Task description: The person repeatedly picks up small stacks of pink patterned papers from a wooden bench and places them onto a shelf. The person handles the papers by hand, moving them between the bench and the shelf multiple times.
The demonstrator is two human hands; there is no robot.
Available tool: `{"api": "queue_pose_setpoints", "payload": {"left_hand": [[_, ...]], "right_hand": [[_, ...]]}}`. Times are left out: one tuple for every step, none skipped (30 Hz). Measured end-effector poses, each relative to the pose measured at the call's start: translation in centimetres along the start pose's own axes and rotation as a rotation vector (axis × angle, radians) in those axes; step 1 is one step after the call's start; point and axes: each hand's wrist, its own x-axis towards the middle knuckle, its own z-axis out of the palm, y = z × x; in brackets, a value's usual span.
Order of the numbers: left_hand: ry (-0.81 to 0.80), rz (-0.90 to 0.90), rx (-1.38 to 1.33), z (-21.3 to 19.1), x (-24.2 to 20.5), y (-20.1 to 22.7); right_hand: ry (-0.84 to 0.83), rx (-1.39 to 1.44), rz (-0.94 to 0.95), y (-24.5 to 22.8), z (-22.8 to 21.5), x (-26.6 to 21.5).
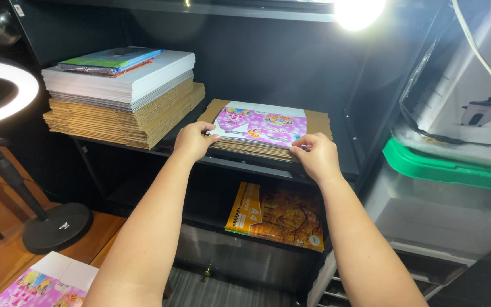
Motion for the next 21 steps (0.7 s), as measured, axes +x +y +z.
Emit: {"api": "queue_pose_setpoints", "payload": {"left_hand": [[-0.001, -0.001, 0.001, 0.0, -0.1, 0.0], [0.002, 0.005, 0.005, 0.0, -0.2, 0.0], [0.007, 0.012, 0.008, -0.1, -0.2, 0.0], [0.007, 0.011, 0.009, 0.1, -0.2, -0.1], [0.024, 0.023, 0.018, 0.2, -0.3, -0.1], [0.041, 0.034, 0.028, 0.3, -0.3, -0.2], [0.042, 0.033, 0.027, 1.0, 0.2, -1.1], [0.110, 0.095, 0.063, 1.6, 0.7, -2.0], [0.179, 0.158, 0.100, 2.3, 1.3, -2.8], [0.182, 0.158, 0.100, 1.9, 0.4, -2.4], [0.226, 0.176, 0.083, 1.5, -0.5, -2.0], [0.271, 0.193, 0.066, 1.2, -1.4, -1.7], [0.273, 0.192, 0.067, 1.0, -2.2, -1.5], [0.302, 0.218, 0.056, 0.9, -3.0, -1.4], [0.332, 0.243, 0.045, 0.6, -3.8, -1.3], [0.337, 0.242, 0.046, 0.6, -4.6, -1.6], [0.370, 0.283, 0.029, 0.7, -5.4, -1.9], [0.403, 0.324, 0.012, 0.8, -6.2, -2.2], [0.408, 0.322, 0.015, 0.7, -7.1, -2.7], [0.409, 0.327, -0.008, 0.6, -8.1, -3.1], [0.410, 0.331, -0.030, 0.5, -9.1, -3.6]], "right_hand": [[-0.001, 0.000, 0.001, 0.1, 0.1, 0.0], [0.001, -0.002, 0.000, 0.2, 0.2, -0.1], [0.004, -0.004, -0.003, 0.2, 0.2, -0.1], [0.004, -0.004, -0.003, 0.3, 0.3, -0.2], [0.009, -0.011, -0.004, 0.3, 0.3, -0.2], [0.015, -0.019, -0.004, 0.3, 0.4, -0.3], [0.015, -0.018, -0.006, 0.3, 0.5, -0.4], [0.040, -0.021, -0.010, 0.4, 0.6, -0.5], [0.067, -0.022, -0.015, 0.4, 0.8, -0.5], [0.067, -0.020, -0.017, 0.3, 0.8, -0.6], [0.095, -0.021, -0.021, 0.3, 0.9, -0.7], [0.123, -0.022, -0.025, 0.2, 0.9, -0.9], [0.122, -0.020, -0.027, 0.3, 1.1, -1.0], [0.170, -0.042, -0.079, 0.4, 1.2, -1.1], [0.218, -0.062, -0.132, 0.4, 1.4, -1.2], [0.217, -0.059, -0.137, 0.1, 1.5, -1.5], [0.269, -0.071, -0.179, -0.1, 1.6, -1.7], [0.321, -0.081, -0.222, -0.4, 1.8, -1.9], [0.319, -0.077, -0.226, -1.2, 2.0, -2.4], [0.367, -0.043, -0.289, -2.0, 2.2, -2.9], [0.415, -0.007, -0.351, -2.8, 2.5, -3.4]]}}
